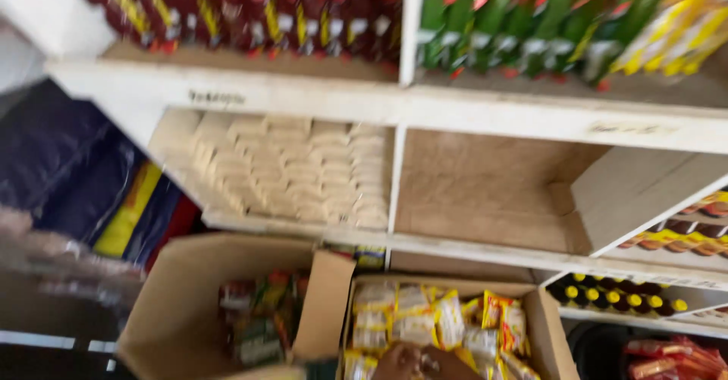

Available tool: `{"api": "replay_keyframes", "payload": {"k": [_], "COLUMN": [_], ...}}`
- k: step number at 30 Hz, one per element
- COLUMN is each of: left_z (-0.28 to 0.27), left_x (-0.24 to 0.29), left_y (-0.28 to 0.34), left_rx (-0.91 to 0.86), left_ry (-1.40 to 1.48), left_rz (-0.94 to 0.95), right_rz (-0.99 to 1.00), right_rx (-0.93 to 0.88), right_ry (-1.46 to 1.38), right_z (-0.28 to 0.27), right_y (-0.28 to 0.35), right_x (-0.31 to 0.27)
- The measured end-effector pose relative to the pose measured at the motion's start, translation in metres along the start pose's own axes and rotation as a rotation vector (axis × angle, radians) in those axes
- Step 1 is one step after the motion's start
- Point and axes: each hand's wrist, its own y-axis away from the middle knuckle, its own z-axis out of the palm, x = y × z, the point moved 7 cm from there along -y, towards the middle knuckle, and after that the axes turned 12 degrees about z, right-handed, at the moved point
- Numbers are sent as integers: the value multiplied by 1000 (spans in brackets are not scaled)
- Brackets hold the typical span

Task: Organizing and stocking instant noodle packets onto a shelf from a cardboard box.

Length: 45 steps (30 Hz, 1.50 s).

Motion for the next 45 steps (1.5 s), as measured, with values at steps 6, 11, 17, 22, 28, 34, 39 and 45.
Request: {"api": "replay_keyframes", "payload": {"k": [6, 11, 17, 22, 28, 34, 39, 45], "left_z": [-25, -40, -62, -50, -18, -28, -43, -42], "left_x": [21, 16, 18, 20, -13, 16, 25, 2], "left_y": [63, 75, 60, 36, 19, 28, 49, 60], "left_rx": [83, 135, 234, 213, 68, 339, 283, 331], "left_ry": [-46, -228, -545, -686, -713, -527, -408, -410], "left_rz": [-238, -259, -301, -34, -36, 6, -240, -117], "right_rz": [182, 377, 44, 209, 455, 126, 235, 424], "right_rx": [-280, -331, -33, 468, 286, 411, 366, 321], "right_ry": [39, 6, 117, 14, -183, -109, -114, -266], "right_z": [15, 44, 48, 3, -21, -30, -47, -28], "right_y": [-11, -3, -15, -30, -54, -29, -6, 2], "right_x": [6, 16, 36, 57, 26, 11, 16, 44]}}
